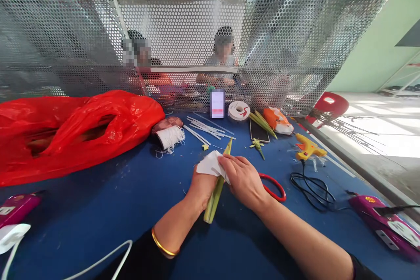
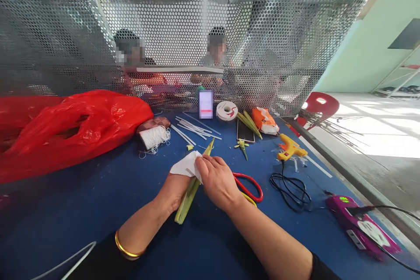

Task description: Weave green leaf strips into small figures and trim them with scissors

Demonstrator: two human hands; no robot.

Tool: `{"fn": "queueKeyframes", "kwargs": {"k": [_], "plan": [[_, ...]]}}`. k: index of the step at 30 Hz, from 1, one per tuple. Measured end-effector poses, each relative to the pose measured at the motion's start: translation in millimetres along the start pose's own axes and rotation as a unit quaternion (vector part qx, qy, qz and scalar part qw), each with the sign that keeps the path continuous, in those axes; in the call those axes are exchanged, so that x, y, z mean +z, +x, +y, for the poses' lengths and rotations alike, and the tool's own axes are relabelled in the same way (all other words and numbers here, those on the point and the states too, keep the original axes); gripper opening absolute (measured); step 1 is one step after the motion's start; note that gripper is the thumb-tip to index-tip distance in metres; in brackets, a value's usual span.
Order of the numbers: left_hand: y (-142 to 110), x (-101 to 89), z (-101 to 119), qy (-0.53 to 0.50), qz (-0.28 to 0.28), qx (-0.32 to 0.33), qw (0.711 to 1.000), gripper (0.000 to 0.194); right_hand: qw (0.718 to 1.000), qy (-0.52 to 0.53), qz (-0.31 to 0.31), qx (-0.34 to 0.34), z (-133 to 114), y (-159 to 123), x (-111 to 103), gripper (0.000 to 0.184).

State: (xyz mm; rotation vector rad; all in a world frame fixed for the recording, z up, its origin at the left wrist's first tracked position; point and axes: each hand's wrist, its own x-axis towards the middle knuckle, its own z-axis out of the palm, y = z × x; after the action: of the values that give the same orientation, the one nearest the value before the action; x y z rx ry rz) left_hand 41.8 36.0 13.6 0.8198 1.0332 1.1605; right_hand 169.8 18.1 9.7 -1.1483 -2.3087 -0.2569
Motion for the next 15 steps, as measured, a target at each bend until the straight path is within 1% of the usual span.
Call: {"fn": "queueKeyframes", "kwargs": {"k": [1, 3, 4, 6, 8, 9, 13, 15], "plan": [[1, -0.4, 0, -0.021, 0.004, 0.0, 1.0, 0.028, 1.0, -0.006, -0.008, -0.007, 0, 0, 1, 0.046], [3, -1.7, 3, -0.063, 0.01, -0.001, 0.998, 0.031, 1.0, 0.003, -0.012, -0.015, 0, 1, 0, 0.048], [3, -2.4, 5, -0.077, 0.008, -0.004, 0.997, 0.033, 1.0, 0.013, -0.011, -0.013, -1, 1, 0, 0.046], [3, -3.3, 9, -0.108, -0.005, -0.02, 0.994, 0.036, 1.0, 0.027, -0.005, 0.012, -3, 2, -1, 0.042], [3, -3.8, 13, -0.124, -0.005, -0.037, 0.992, 0.035, 0.999, 0.025, -0.003, 0.031, -6, 3, -1, 0.04], [3, -3.9, 14, -0.125, 0.001, -0.044, 0.991, 0.033, 0.999, 0.023, -0.005, 0.024, -8, 3, 0, 0.038], [7, -5.2, 17, -0.113, 0.028, -0.073, 0.991, 0.022, 0.995, 0.049, -0.03, -0.085, -14, 4, 2, 0.022], [8, -6.1, 18, -0.106, 0.03, -0.083, 0.99, 0.015, 0.99, 0.07, -0.04, -0.114, -15, 4, 1, 0.017]]}}
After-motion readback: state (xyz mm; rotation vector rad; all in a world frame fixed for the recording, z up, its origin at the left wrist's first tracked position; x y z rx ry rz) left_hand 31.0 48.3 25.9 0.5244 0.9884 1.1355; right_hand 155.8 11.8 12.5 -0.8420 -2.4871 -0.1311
